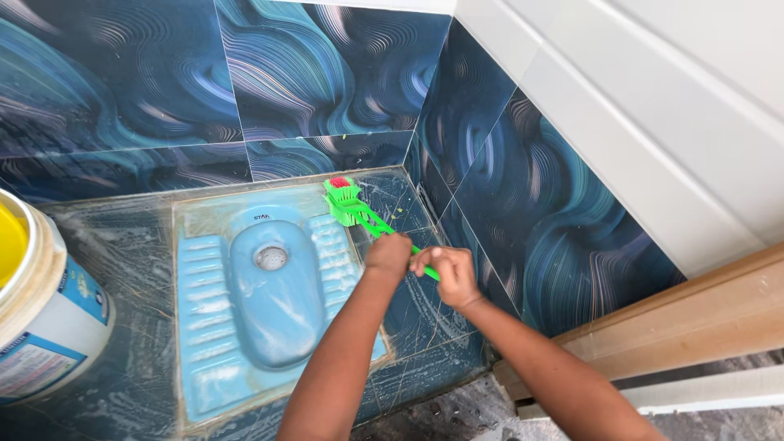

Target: The person scrubs a blue squat toilet with a green long-handled brush, repeatedly cleaning the bowl and surrounding floor area. A white bucket with a yellow scoop is visible nearby.

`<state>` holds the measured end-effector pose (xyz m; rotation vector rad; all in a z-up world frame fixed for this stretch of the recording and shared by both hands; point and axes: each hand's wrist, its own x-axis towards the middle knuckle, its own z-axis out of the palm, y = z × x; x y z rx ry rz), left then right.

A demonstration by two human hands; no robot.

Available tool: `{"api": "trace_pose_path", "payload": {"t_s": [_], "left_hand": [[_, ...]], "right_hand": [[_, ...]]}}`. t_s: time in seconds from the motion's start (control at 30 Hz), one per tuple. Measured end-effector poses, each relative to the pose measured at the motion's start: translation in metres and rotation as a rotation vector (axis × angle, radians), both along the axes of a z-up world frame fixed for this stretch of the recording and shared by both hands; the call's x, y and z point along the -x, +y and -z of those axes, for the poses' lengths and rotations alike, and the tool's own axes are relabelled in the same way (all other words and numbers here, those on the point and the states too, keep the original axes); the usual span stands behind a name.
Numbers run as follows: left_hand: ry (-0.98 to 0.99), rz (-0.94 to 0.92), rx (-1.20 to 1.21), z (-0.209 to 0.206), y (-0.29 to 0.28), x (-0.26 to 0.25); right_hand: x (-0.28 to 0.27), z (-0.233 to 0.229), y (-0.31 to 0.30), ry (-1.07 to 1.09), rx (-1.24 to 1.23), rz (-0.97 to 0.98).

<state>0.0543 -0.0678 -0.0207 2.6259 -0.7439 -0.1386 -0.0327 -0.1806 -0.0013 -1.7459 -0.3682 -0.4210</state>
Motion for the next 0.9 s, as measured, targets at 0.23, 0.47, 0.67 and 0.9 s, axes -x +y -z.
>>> {"api": "trace_pose_path", "payload": {"t_s": [0.23,0.47,0.67,0.9], "left_hand": [[0.116,0.224,-0.016,-0.033,0.007,-0.006],[0.051,0.063,0.026,-0.007,0.028,0.003],[0.119,0.041,-0.024,-0.001,0.028,-0.006],[0.024,0.157,-0.005,0.006,0.027,-0.008]], "right_hand": [[-0.002,-0.074,-0.024,0.141,-0.190,-0.042],[0.007,-0.030,0.023,-0.093,0.215,0.012],[0.008,-0.058,0.032,0.043,0.211,0.042],[0.002,-0.043,0.002,-0.095,0.003,-0.009]]}}
